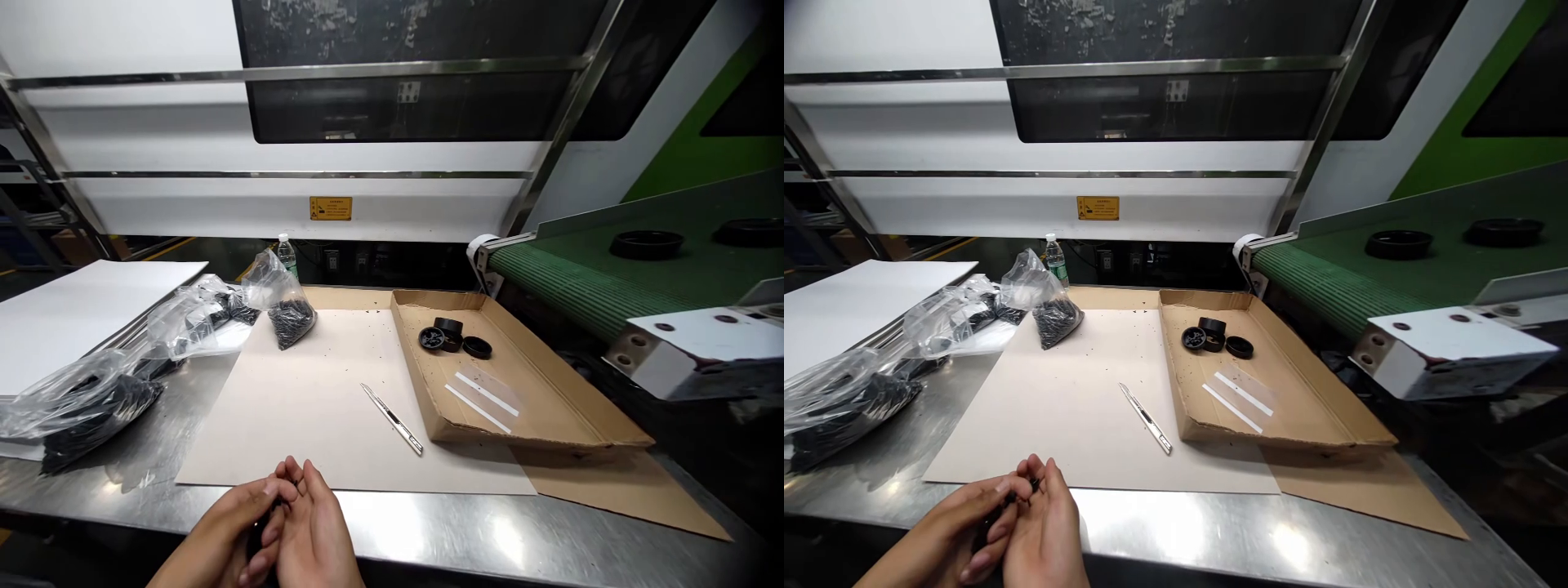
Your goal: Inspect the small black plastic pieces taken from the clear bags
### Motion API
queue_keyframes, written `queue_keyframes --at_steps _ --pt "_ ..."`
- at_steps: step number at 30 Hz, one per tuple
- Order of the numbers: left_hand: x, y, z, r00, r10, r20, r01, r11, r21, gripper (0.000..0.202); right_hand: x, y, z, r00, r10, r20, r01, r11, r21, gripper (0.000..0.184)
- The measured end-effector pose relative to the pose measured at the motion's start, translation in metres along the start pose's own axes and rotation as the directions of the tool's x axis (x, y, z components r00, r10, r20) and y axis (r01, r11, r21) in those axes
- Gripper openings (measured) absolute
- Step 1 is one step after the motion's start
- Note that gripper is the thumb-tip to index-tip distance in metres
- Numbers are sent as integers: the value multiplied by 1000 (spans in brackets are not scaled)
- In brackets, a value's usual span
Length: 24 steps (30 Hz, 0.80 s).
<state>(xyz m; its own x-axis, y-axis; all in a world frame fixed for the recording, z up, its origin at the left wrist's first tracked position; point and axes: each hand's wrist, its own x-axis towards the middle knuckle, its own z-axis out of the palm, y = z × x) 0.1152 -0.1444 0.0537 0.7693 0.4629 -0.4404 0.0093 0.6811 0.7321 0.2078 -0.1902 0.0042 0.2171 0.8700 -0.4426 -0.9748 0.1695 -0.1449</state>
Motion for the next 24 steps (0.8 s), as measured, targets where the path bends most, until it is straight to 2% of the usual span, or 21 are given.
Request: queue_keyframes --at_steps 2,4,7,10,13,16,18,19,20,22,24 --pt "-8 10 8 999 -33 16 34 996 -82 14 -2 -1 3 995 98 -6 -95 981 171 24" --pt "-12 15 12 999 -34 19 35 997 -73 15 -4 -4 5 994 105 26 -108 967 231 21" --pt "-9 11 4 997 -28 70 24 998 54 20 -4 -8 4 996 74 43 -83 960 267 17" --pt "5 2 -5 993 -30 111 3 972 235 30 -3 -9 1 999 31 30 -37 966 256 15" --pt "16 -2 1 994 3 113 -44 931 362 38 -3 -7 -1 998 68 13 -69 966 248 18" --pt "18 1 19 989 148 18 -131 802 583 29 -4 -8 -1 993 116 0 -112 958 264 22" --pt "18 3 25 983 185 10 -139 697 704 23 -4 -9 0 992 129 11 -127 949 288 23" --pt "19 2 25 983 181 26 -146 687 712 24 -4 -11 0 991 130 28 -132 943 304 22" --pt "21 0 22 981 189 48 -171 715 678 26 -4 -12 -1 991 124 50 -133 936 325 22" --pt "27 -6 12 969 237 77 -240 811 534 30 -3 -13 -1 990 104 96 -132 923 361 20" --pt "32 -12 3 955 284 89 -294 855 427 31 -3 -11 -1 989 103 106 -136 916 378 21"
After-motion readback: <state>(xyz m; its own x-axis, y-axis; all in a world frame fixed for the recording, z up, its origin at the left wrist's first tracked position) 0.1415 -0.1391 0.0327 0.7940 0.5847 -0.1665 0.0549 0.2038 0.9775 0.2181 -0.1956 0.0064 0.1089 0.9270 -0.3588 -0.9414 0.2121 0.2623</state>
